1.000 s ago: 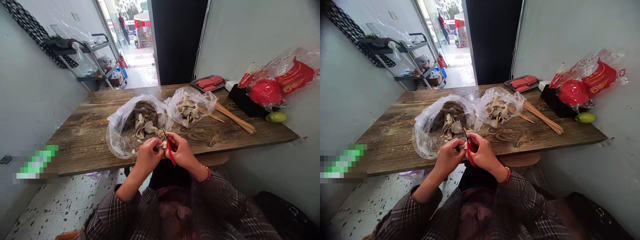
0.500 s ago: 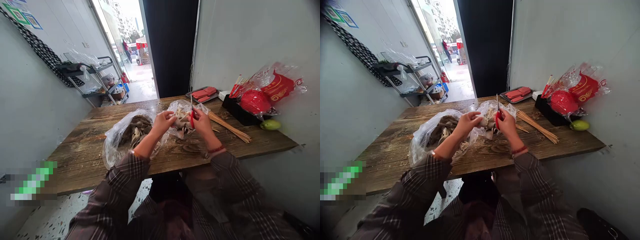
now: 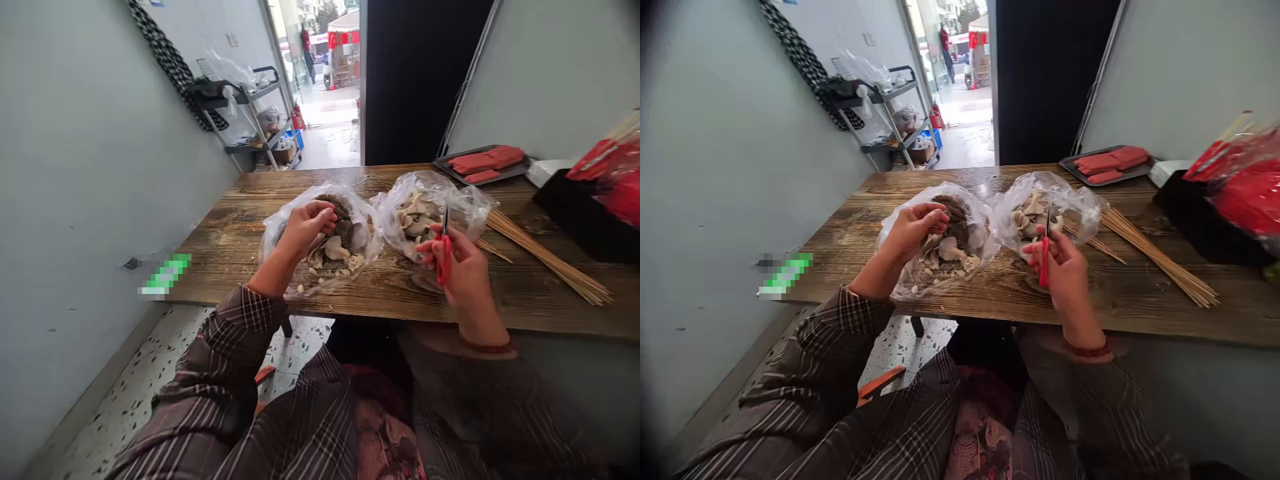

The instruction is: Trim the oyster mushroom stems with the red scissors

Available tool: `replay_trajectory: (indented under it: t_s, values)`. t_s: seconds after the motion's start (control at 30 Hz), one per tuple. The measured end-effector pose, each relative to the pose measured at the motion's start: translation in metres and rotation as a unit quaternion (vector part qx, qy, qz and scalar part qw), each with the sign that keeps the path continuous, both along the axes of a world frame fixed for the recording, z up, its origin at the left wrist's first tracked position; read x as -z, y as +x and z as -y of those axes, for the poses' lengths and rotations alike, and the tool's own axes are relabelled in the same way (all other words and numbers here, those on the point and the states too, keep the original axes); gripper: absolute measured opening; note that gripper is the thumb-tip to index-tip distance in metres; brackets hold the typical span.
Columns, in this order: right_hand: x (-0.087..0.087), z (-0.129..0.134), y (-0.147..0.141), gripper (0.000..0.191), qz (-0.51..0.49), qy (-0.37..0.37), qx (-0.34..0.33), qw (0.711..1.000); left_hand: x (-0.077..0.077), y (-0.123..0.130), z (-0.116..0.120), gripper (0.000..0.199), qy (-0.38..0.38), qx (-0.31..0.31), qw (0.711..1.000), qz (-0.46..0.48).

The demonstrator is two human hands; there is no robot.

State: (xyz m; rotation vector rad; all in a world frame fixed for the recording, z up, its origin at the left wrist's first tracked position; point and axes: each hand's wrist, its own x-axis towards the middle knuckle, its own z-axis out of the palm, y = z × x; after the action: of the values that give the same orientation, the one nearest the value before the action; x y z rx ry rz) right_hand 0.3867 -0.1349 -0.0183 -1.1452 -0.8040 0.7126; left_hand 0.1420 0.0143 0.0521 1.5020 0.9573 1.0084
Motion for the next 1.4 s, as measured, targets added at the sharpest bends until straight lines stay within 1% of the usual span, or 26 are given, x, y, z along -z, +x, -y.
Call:
replay_trajectory:
  t_s: [0.07,0.13,0.2,0.23,0.27,0.33,0.4,0.47,0.5,0.57,0.67,0.73,0.8,0.87,0.93,0.97,1.03,1.1,1.17,1.23,1.33,1.4]
  values:
    - [0.011,0.008,-0.022,0.048,-0.005,-0.016,-0.052,0.998,0.012,-0.027,0.004,0.023,0.008,-0.01,1.0,-0.025]
    - [0.022,0.012,-0.039,0.05,-0.001,-0.028,-0.085,0.996,0.026,-0.047,0.01,0.023,0.036,-0.016,0.996,-0.078]
    - [0.032,0.014,-0.051,0.052,0.01,-0.041,-0.098,0.994,0.037,-0.058,0.016,0.021,0.098,-0.028,0.982,-0.161]
    - [0.035,0.014,-0.054,0.052,0.017,-0.048,-0.099,0.994,0.041,-0.06,0.019,0.02,0.14,-0.037,0.968,-0.205]
    - [0.037,0.015,-0.056,0.053,0.023,-0.055,-0.099,0.993,0.043,-0.06,0.022,0.019,0.188,-0.046,0.949,-0.248]
    - [0.038,0.015,-0.057,0.054,0.034,-0.067,-0.097,0.992,0.042,-0.055,0.027,0.021,0.28,-0.052,0.903,-0.322]
    - [0.038,0.015,-0.056,0.055,0.047,-0.074,-0.094,0.992,0.039,-0.044,0.032,0.033,0.351,-0.027,0.858,-0.375]
    - [0.036,0.015,-0.056,0.055,0.064,-0.074,-0.093,0.991,0.037,-0.033,0.034,0.043,0.391,0.023,0.824,-0.411]
    - [0.036,0.015,-0.056,0.054,0.07,-0.072,-0.095,0.99,0.037,-0.027,0.034,0.044,0.401,0.048,0.812,-0.422]
    - [0.034,0.016,-0.057,0.053,0.079,-0.068,-0.1,0.99,0.04,-0.019,0.032,0.036,0.41,0.079,0.8,-0.431]
    - [0.034,0.016,-0.059,0.053,0.092,-0.066,-0.103,0.988,0.047,-0.013,0.026,0.019,0.412,0.085,0.807,-0.414]
    - [0.035,0.015,-0.06,0.053,0.106,-0.064,-0.099,0.987,0.05,-0.013,0.023,0.015,0.409,0.07,0.821,-0.393]
    - [0.037,0.014,-0.06,0.053,0.121,-0.06,-0.092,0.986,0.049,-0.016,0.022,0.014,0.399,0.041,0.842,-0.36]
    - [0.036,0.014,-0.062,0.053,0.13,-0.06,-0.086,0.986,0.046,-0.02,0.024,0.011,0.377,-0.001,0.874,-0.306]
    - [0.033,0.016,-0.066,0.052,0.126,-0.062,-0.096,0.985,0.042,-0.025,0.028,0.008,0.333,-0.037,0.913,-0.234]
    - [0.029,0.018,-0.07,0.052,0.117,-0.062,-0.108,0.985,0.04,-0.028,0.03,0.007,0.299,-0.049,0.932,-0.196]
    - [0.021,0.024,-0.08,0.051,0.091,-0.062,-0.159,0.981,0.037,-0.032,0.036,0.011,0.211,-0.059,0.968,-0.123]
    - [0.014,0.029,-0.092,0.052,0.064,-0.062,-0.225,0.97,0.036,-0.034,0.043,0.018,0.127,-0.061,0.988,-0.055]
    - [0.009,0.032,-0.105,0.054,0.047,-0.067,-0.28,0.957,0.035,-0.035,0.05,0.022,0.081,-0.065,0.995,-0.01]
    - [0.007,0.032,-0.116,0.056,0.037,-0.077,-0.305,0.949,0.036,-0.035,0.057,0.023,0.076,-0.075,0.994,-0.002]
    - [0.007,0.028,-0.125,0.058,0.024,-0.097,-0.305,0.947,0.036,-0.035,0.067,0.021,0.099,-0.087,0.99,-0.042]
    - [0.006,0.024,-0.128,0.058,0.015,-0.106,-0.3,0.948,0.037,-0.035,0.074,0.018,0.115,-0.083,0.988,-0.068]
